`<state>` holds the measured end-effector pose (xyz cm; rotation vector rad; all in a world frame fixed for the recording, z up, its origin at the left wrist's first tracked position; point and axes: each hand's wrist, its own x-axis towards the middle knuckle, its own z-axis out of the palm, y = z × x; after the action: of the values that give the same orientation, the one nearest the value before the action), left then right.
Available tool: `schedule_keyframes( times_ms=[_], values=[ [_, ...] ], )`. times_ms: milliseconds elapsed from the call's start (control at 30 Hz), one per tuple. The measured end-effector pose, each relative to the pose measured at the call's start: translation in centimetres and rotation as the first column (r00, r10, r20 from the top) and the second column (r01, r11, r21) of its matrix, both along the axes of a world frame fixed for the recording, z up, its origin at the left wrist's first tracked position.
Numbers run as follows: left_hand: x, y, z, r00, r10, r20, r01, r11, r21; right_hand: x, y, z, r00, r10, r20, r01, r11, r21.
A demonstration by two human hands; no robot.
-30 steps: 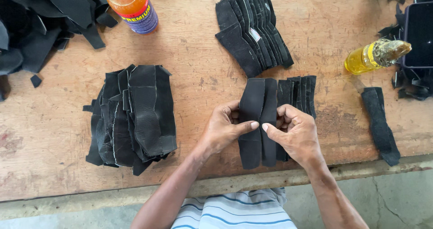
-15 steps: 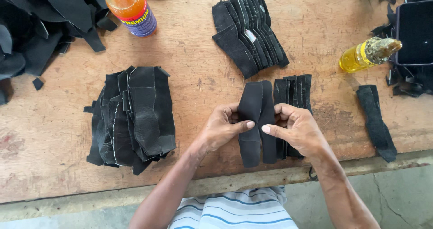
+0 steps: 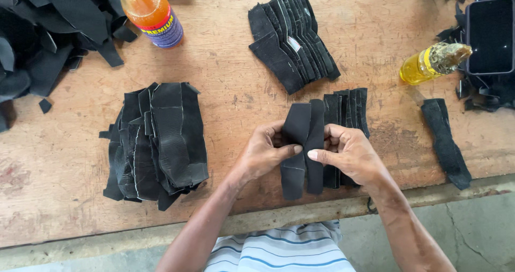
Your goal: The person repeatedly picks up pairs of black leather pieces from a pile, aligns their edges by hand, and places the paired pieces into a separate stack. The process continues with multiple pairs throughout the clip.
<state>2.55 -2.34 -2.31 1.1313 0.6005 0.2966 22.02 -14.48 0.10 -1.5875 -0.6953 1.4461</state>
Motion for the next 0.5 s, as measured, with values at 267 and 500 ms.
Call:
schedule_keyframes(
  times_ms=[267, 500],
  values=[
    [0.4, -0.2, 0.0, 0.998, 0.063, 0.022, -0.061, 0.994, -0.089, 0.0, 0.1, -0.7, 0.997, -0.057, 0.049, 0.054, 0.997, 0.059],
    [0.1, -0.3, -0.8, 0.985, 0.166, 0.035, -0.149, 0.947, -0.285, -1.4, 0.1, -1.6, 0.987, -0.154, 0.049, 0.136, 0.957, 0.256]
  ],
)
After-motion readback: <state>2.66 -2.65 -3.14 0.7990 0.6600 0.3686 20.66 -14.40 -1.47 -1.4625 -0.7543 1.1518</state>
